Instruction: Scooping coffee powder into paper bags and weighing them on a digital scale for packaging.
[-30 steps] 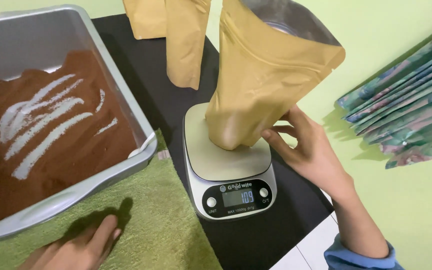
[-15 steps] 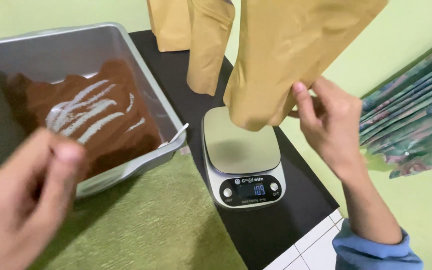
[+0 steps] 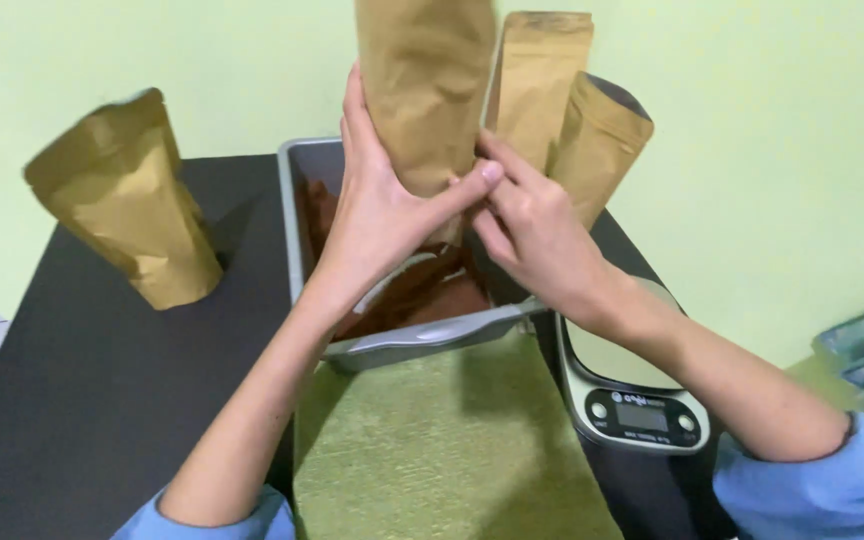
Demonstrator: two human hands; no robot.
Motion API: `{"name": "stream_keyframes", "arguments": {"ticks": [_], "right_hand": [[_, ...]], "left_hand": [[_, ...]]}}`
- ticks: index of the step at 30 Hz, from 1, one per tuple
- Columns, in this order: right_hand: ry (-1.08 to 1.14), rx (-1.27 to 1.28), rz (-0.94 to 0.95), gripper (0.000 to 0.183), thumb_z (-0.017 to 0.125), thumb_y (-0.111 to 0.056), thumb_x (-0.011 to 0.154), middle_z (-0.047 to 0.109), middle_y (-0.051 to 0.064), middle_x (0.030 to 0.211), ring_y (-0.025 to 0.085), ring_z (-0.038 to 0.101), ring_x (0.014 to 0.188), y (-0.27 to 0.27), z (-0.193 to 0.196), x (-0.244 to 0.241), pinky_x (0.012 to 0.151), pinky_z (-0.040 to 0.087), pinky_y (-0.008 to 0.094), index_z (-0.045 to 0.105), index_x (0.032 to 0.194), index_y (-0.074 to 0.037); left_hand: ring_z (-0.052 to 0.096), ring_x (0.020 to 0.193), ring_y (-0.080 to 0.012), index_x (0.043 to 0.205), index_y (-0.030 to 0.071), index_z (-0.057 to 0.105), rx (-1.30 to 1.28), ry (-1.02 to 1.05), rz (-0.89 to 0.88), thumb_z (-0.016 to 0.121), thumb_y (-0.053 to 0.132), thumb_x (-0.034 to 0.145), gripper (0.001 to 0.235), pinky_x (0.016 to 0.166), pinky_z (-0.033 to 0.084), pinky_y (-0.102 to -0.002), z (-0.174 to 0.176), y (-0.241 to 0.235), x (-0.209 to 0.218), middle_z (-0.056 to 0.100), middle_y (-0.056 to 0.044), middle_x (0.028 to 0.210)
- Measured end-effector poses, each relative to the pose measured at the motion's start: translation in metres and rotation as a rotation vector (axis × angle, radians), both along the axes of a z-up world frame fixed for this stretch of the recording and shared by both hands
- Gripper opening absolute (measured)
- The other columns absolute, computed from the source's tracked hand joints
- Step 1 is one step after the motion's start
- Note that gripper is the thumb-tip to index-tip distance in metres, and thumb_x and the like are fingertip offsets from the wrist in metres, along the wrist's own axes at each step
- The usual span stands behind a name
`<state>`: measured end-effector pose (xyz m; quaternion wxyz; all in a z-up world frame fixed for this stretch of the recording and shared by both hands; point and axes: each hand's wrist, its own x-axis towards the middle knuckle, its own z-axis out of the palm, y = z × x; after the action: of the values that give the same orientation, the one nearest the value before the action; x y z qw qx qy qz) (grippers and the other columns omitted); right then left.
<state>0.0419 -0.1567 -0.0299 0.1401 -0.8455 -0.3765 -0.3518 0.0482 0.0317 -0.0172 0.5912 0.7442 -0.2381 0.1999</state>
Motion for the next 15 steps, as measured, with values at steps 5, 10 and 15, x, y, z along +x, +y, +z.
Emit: {"name": "stream_keyframes", "arguments": {"ticks": [5, 10, 15], "right_hand": [[0.171, -0.085, 0.057, 0.013, 0.051, -0.007, 0.104, 0.051, 0.017, 0.117, 0.035, 0.06, 0.091, 0.012, 0.006, 0.011, 0.077, 0.051, 0.047, 0.059, 0.105, 0.002], [0.684, -0.652, -0.553, 0.043, 0.044, -0.054, 0.103, 0.06, 0.007, 0.109, 0.037, 0.074, 0.089, -0.003, 0.026, -0.013, 0.073, 0.059, 0.054, 0.066, 0.121, -0.022], [0.922, -0.762, -0.572, 0.028, 0.052, -0.032, 0.104, 0.065, 0.007, 0.106, 0.033, 0.073, 0.089, -0.036, -0.004, 0.0, 0.077, 0.056, 0.045, 0.07, 0.125, -0.027]], "left_hand": [[0.06, 0.132, -0.0302, 0.152, 0.021, 0.018, -0.155, 0.028, 0.103, 0.088, 0.049, 0.068, 0.113, 0.103, 0.053, -0.041, -0.01, 0.009, 0.026, 0.058, -0.017, 0.147], [0.055, 0.131, -0.0318, 0.145, 0.014, 0.027, -0.234, -0.162, 0.224, 0.088, 0.043, 0.076, 0.096, 0.105, 0.051, -0.046, -0.039, 0.018, 0.069, 0.053, -0.018, 0.145], [0.055, 0.118, -0.0303, 0.135, 0.009, 0.036, -0.2, -0.268, 0.366, 0.085, 0.029, 0.078, 0.078, 0.096, 0.049, -0.044, -0.058, 0.029, 0.09, 0.055, -0.014, 0.129]]}}
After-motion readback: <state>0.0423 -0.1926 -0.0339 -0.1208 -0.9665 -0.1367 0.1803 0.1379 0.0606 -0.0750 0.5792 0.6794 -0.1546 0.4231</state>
